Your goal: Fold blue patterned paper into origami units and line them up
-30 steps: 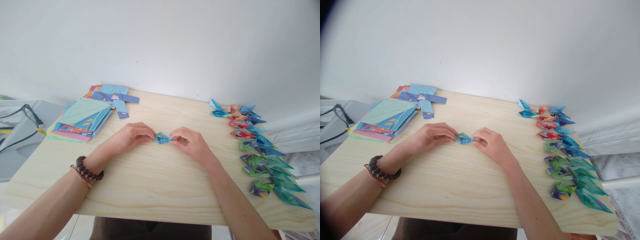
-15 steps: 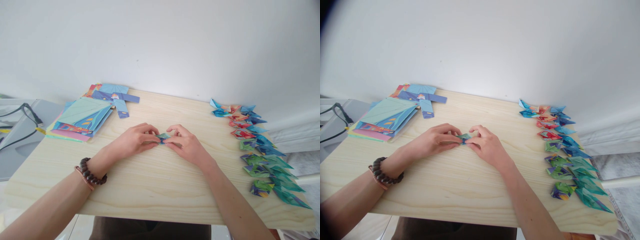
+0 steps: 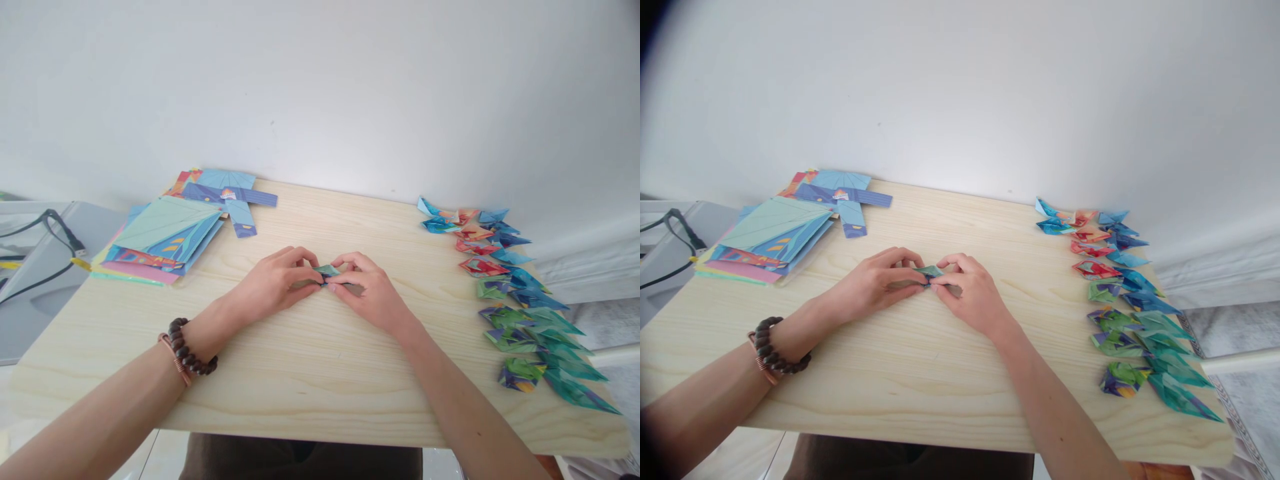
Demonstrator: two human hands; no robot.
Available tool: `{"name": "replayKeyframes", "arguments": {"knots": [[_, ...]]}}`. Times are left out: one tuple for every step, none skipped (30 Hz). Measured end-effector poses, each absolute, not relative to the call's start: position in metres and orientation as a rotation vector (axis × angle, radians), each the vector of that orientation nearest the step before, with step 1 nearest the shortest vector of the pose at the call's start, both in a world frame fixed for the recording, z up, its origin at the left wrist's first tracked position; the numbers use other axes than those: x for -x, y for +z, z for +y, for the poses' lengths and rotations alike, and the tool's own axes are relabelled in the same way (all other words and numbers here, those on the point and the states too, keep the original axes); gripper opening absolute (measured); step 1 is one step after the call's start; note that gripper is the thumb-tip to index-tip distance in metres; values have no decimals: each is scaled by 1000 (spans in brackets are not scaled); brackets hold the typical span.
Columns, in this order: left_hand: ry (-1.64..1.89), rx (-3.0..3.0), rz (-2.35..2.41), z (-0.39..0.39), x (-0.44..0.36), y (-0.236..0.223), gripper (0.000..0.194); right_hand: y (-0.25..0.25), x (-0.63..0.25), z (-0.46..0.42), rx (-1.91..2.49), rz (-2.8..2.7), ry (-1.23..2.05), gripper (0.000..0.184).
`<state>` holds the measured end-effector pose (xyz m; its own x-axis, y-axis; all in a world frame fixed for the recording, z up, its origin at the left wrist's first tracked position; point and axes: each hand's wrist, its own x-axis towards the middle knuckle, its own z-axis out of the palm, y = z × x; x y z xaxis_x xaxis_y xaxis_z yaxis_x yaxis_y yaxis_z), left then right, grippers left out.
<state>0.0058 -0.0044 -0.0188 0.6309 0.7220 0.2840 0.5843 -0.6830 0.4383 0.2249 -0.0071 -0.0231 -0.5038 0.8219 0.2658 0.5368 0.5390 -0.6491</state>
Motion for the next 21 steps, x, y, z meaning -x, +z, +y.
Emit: {"name": "replayKeyframes", "arguments": {"knots": [[646, -2553, 1061, -4, -6, -20, 20, -24, -225, -7, 1093, -2210, 687, 15], [650, -2559, 1070, -4, -7, -20, 20, -24, -225, -7, 1093, -2195, 700, 14], [655, -2567, 1077, -4, -8, -21, 20, -24, -226, -7, 1093, -2175, 709, 13], [660, -2577, 1086, -5, -9, -21, 20, -24, -226, -7, 1096, -2155, 715, 12], [664, -2585, 1093, -5, -9, -21, 20, -24, -226, -7, 1100, -2139, 721, 11], [666, -2593, 1099, -5, -10, -21, 20, -24, -227, -7, 1104, -2131, 726, 10], [665, -2600, 1103, -5, -11, -21, 20, -23, -227, -7, 1108, -2133, 731, 10], [661, -2606, 1106, -5, -11, -20, 20, -23, -227, -7, 1110, -2141, 737, 10], [659, -2609, 1107, -5, -11, -20, 21, -22, -227, -7, 1112, -2154, 743, 11], [659, -2609, 1106, -5, -11, -20, 21, -21, -228, -7, 1113, -2167, 748, 11], [661, -2603, 1101, -4, -11, -19, 21, -21, -228, -7, 1111, -2178, 752, 12], [665, -2590, 1096, -3, -11, -19, 21, -20, -228, -6, 1110, -2185, 752, 12], [667, -2571, 1087, -3, -10, -19, 21, -21, -228, -6, 1106, -2188, 748, 13], [669, -2543, 1080, -2, -9, -18, 21, -21, -229, -6, 1099, -2186, 739, 12], [670, -2509, 1074, -2, -9, -17, 20, -22, -229, -5, 1089, -2179, 727, 12], [672, -2477, 1073, -2, -8, -16, 20, -23, -230, -5, 1076, -2166, 714, 12], [671, -2454, 1073, -2, -8, -16, 21, -24, -230, -4, 1061, -2151, 703, 11], [667, -2441, 1076, -2, -8, -15, 25, -25, -230, -4, 1047, -2138, 697, 11], [660, -2437, 1084, -2, -9, -15, 28, -26, -230, -4, 1037, -2129, 693, 12], [654, -2441, 1092, -2, -9, -15, 30, -27, -230, -3, 1032, -2126, 687, 13], [650, -2449, 1102, -2, -10, -15, 31, -27, -230, -3, 1030, -2130, 679, 17]]}}
